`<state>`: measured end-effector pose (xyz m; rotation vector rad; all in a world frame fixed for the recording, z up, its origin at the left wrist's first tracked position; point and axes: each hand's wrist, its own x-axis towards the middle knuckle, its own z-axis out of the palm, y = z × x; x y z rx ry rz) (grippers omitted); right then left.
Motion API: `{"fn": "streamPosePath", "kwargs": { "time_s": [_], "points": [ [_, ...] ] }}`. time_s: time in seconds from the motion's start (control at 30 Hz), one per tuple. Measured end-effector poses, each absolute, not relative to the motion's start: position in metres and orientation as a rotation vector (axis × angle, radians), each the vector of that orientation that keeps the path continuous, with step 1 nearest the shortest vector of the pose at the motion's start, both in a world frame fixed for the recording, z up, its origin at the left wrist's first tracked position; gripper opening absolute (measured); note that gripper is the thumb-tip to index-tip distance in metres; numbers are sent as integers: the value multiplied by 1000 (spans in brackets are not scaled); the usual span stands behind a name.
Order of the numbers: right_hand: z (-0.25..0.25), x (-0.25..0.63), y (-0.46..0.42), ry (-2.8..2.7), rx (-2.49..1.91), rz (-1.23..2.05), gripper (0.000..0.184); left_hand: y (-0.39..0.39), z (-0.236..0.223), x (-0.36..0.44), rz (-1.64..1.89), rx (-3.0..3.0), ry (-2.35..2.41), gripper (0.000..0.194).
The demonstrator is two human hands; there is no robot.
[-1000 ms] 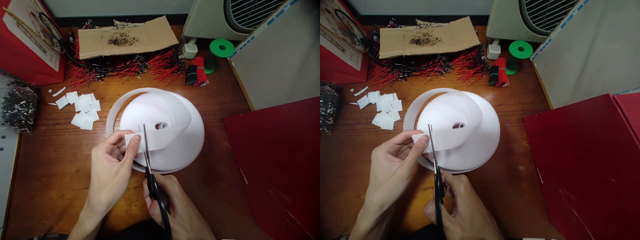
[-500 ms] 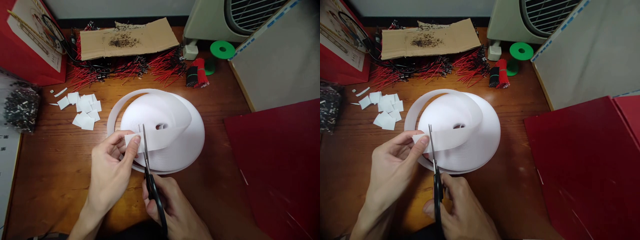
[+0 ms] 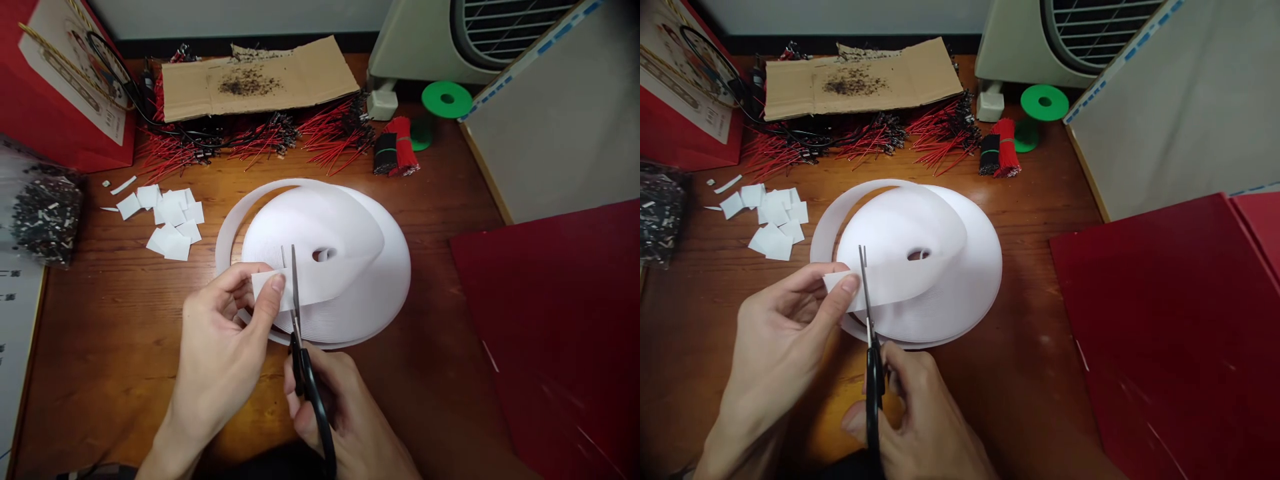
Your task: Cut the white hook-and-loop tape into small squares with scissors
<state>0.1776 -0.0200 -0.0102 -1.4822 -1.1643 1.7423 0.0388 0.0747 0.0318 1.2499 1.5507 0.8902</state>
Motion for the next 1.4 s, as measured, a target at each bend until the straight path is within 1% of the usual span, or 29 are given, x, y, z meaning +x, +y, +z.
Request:
{"fn": "streamPosePath", "kwargs": {
  "time_s": [0.1, 0.33, 0.47, 0.57, 0.67, 0.77, 0.93, 1.07, 1.2, 1.4],
  "points": [
    [-9, 177, -17, -1171, -1488, 1725, 62, 76, 34, 39, 888, 1259, 1545, 10],
    [-5, 175, -9, -1199, -1415, 1712, 76, 78, 37, 37, 890, 1236, 1515, 7],
    [1, 175, -5, -1094, -1343, 1737, 76, 76, 40, 38, 840, 1268, 1503, 8],
    [0, 174, -6, -1138, -1404, 1687, 78, 76, 42, 39, 829, 1277, 1504, 9],
    [-4, 175, -9, -1175, -1458, 1707, 77, 78, 42, 38, 855, 1250, 1495, 11],
    [-5, 177, -11, -1189, -1466, 1728, 76, 78, 39, 36, 859, 1234, 1483, 11],
    [0, 179, -8, -1177, -1480, 1695, 81, 75, 37, 34, 820, 1208, 1439, 7],
    [2, 177, -3, -1112, -1359, 1767, 75, 75, 38, 35, 822, 1170, 1408, 6],
    [2, 176, 1, -1069, -1303, 1779, 71, 76, 38, 34, 811, 1168, 1431, 10],
    [1, 180, -2, -1114, -1416, 1725, 77, 76, 35, 33, 737, 1146, 1460, 15]
  ]
}}
